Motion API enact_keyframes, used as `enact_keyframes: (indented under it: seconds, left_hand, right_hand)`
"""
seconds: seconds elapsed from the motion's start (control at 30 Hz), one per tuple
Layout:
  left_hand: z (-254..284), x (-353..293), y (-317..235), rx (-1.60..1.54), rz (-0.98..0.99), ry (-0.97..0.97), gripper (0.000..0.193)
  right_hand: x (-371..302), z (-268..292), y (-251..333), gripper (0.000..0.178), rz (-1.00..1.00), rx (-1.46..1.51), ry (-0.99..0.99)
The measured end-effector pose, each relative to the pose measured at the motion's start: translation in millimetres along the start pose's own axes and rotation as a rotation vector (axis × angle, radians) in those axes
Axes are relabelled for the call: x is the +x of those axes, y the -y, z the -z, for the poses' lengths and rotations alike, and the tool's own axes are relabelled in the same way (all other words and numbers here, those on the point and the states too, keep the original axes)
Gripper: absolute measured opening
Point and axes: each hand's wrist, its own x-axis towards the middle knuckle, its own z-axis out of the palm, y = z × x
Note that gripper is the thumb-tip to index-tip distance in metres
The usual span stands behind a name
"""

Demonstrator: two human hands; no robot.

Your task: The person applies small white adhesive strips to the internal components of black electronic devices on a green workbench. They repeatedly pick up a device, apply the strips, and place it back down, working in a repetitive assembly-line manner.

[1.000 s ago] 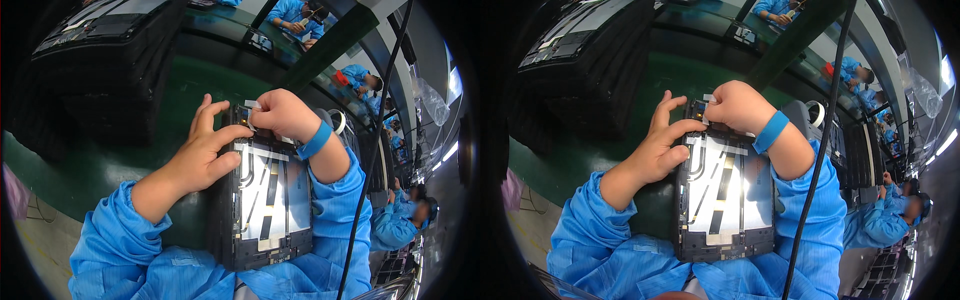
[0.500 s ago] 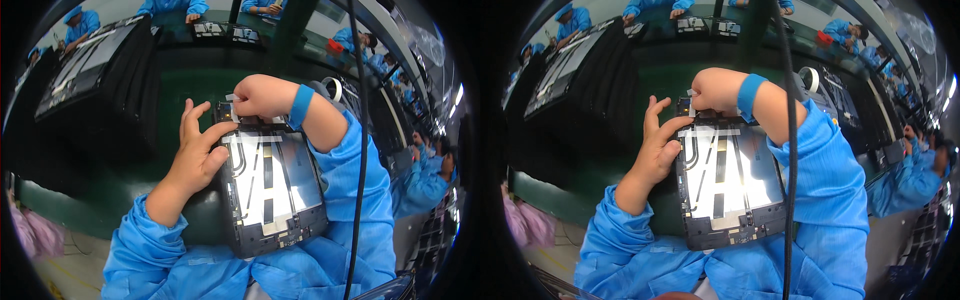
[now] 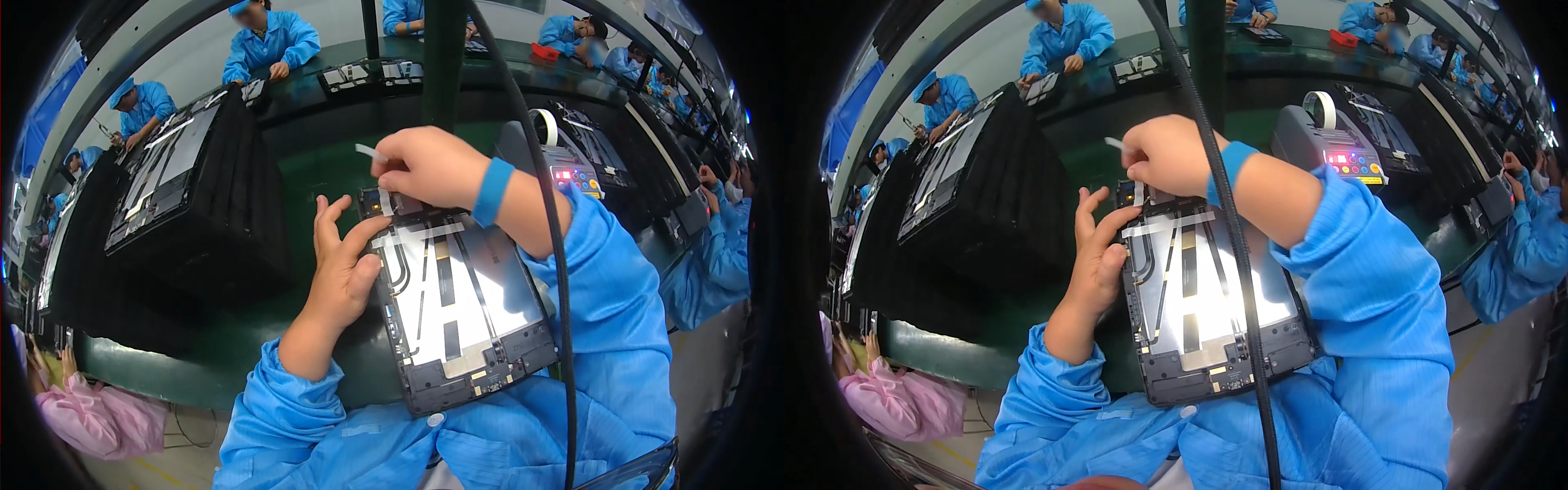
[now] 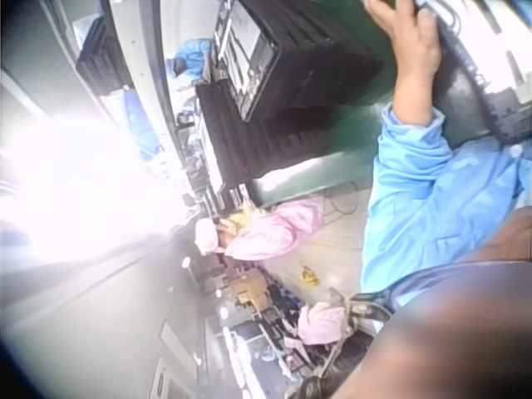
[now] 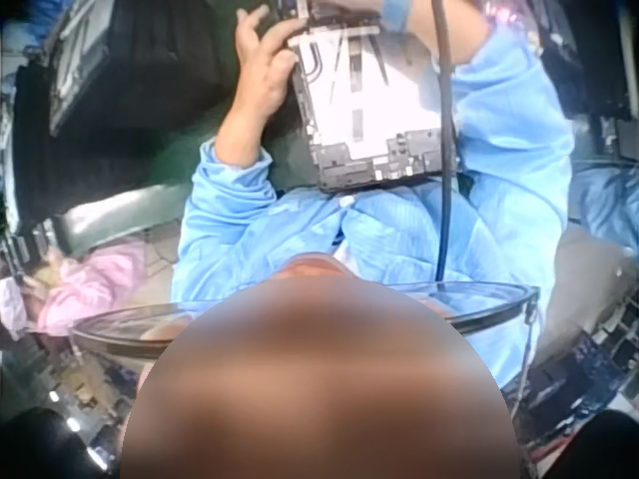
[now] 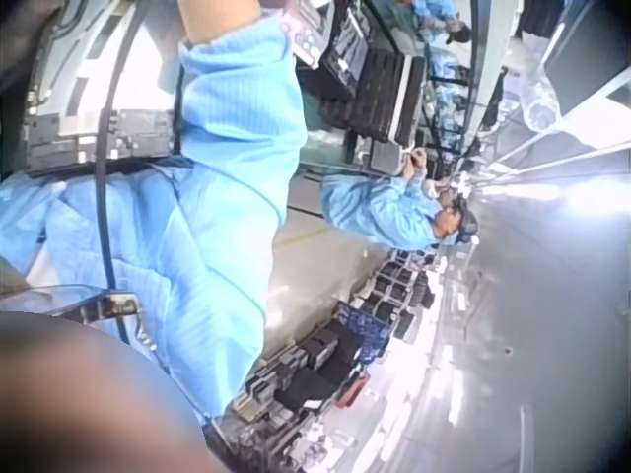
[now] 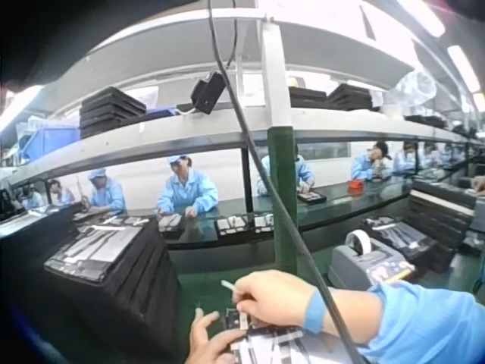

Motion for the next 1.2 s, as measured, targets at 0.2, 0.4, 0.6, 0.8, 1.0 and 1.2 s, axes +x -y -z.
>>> enact_keyframes:
  seconds: [0.2,0.4,0.6,0.8,1.0,1.2]
  left_hand:
    - [-3,3,-5,0.027,-0.031,0.02,0.054]
    - [-1,3,-6,0.11,-0.041,0.02,0.06]
    - [0,6,-9,0.182,-0.068,0.0,0.067]
    - [2,7,-10,0.325,-0.145,-0.063,0.067]
    - [3,5,-5,0.301,-0.166,-0.106,0.063]
    - [3,7,-5,0.231,-0.167,-0.039,0.061]
  right_hand:
    - [-19,-19,-40,0.033,0.402,-0.005,-0.041]
    - [-18,-11,-42,0.036,0.489,-0.025,0.046]
    - [-19,-9,-47,0.04,0.606,-0.149,0.038]
    - [-21,-9,-49,0.045,0.631,-0.202,0.035]
    - [-24,-6,-42,0.046,0.636,-0.285,0.043]
    - [-25,-11,-51,0.046,0.642,-0.294,-0.007]
